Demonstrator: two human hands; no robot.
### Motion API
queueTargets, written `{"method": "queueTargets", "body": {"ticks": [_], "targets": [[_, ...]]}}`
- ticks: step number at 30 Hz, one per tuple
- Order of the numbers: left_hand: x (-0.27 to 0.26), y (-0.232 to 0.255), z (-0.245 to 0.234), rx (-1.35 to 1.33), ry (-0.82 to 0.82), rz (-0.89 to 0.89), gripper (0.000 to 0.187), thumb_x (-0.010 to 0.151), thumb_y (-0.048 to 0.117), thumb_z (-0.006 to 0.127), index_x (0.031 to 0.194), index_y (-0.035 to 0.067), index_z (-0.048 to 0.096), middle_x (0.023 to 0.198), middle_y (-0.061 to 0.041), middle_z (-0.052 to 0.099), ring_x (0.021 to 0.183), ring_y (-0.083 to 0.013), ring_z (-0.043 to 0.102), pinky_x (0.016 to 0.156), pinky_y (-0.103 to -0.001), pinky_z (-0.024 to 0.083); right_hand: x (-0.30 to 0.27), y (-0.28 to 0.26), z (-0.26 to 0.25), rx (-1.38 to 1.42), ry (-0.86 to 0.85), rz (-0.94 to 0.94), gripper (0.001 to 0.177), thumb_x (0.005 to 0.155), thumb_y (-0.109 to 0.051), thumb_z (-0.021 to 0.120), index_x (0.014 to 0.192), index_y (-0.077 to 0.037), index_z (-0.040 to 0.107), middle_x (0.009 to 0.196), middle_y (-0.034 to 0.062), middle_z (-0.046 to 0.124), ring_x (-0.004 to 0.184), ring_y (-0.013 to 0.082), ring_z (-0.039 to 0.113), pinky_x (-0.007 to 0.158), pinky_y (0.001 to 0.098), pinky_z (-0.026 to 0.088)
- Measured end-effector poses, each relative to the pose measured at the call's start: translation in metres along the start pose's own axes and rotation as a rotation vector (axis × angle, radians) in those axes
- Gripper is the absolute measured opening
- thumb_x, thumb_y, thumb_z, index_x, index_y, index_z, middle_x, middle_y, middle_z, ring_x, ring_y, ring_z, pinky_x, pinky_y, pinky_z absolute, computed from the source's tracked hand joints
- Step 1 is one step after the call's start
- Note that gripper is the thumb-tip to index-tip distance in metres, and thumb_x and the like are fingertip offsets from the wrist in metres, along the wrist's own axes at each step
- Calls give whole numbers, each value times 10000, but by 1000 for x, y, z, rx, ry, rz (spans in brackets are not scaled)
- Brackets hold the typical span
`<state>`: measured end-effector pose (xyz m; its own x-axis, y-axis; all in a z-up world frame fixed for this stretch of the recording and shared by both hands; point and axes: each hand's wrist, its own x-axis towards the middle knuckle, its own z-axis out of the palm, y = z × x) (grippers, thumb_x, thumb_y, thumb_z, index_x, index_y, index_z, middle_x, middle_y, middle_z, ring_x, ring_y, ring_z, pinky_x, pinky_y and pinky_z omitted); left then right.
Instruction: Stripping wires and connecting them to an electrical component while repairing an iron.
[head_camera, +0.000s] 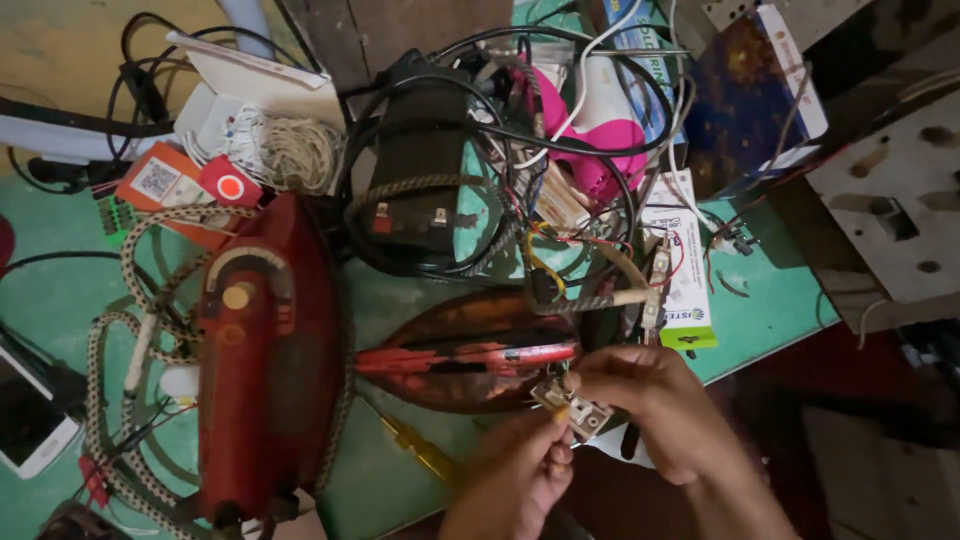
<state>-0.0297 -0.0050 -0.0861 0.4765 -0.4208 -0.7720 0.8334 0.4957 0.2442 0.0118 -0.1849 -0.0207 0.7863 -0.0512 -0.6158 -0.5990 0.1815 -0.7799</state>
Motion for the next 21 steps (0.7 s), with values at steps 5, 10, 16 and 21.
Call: {"method": "queueTargets", "body": {"ticks": [5,10,16,21], "targets": [[6,-9,2,-231,-116,-8,115,937,32,699,1044,-2,675,846,-39,635,708,-117,566,634,-247,465,1,-1,1,35,-4,-16,150,776,-34,768,891,62,773,827,111,779,764,177,686,742,321,514],[11,-16,2,-288,-188,-36,162,915,20,654,1065,74,681,883,-28,619,736,-124,560,690,-268,487,-4,-10,7,41,3,56,165,802,-53,754,907,73,764,794,133,772,672,191,684,653,337,532],[7,-12,2,-306,-367,13,191,842,-61,621,959,90,611,943,-22,625,795,-114,577,739,-268,484,-8,-17,12,52,-31,47,142,832,-43,704,904,76,732,754,155,758,627,219,697,618,355,556],[5,-8,8,-308,-375,-1,186,831,-70,613,914,95,595,908,-17,604,785,-112,563,741,-260,467,-9,-18,14,67,-56,34,142,844,-40,678,885,91,712,692,190,743,561,255,695,551,381,557]]}}
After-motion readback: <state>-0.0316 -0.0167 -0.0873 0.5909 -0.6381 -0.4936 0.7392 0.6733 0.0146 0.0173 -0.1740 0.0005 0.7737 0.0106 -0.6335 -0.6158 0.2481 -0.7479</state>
